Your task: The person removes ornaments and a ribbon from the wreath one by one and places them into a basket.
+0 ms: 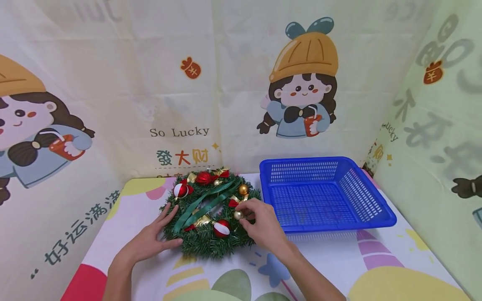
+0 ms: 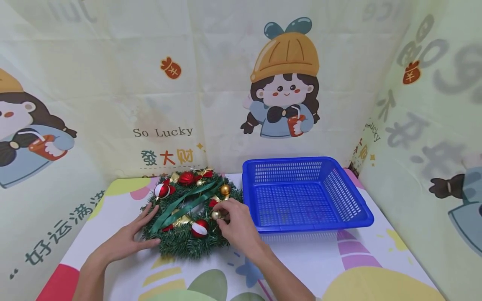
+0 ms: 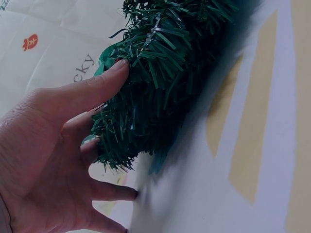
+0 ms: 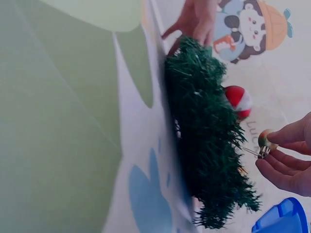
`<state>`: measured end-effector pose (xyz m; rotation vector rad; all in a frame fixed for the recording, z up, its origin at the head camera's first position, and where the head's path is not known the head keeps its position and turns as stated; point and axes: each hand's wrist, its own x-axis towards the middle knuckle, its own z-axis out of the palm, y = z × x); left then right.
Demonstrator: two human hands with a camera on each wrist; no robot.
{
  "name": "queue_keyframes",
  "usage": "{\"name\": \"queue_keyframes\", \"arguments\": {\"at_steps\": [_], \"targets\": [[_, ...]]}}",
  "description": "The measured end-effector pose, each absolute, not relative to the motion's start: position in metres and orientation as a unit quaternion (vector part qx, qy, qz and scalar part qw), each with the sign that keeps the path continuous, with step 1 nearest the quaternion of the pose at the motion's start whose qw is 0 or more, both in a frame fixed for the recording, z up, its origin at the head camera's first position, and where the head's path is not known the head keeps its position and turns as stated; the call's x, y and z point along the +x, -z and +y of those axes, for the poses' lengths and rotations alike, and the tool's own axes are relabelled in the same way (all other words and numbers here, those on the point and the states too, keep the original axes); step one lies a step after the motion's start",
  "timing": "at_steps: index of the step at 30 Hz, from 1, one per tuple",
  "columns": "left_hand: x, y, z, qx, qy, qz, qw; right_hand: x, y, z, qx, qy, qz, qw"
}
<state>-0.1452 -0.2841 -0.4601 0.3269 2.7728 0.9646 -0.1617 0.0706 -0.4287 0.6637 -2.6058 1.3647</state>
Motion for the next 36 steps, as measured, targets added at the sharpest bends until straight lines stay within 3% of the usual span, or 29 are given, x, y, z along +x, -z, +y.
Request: {"name": "queue_keyframes", "arguments": {"at_steps": [13, 36], "targets": [[-0.146, 0.464, -0.286, 0.104, -0.324, 0.936, 0.092, -0.165, 0.406, 0.093, 0.178, -0.456, -0.866, 0.099], [-0.148, 0.469, -0.287, 0.108, -0.327, 0.935, 0.088, -0.186, 0.396, 0.157, 0.092, -0.390, -0.914, 0.067]]}}
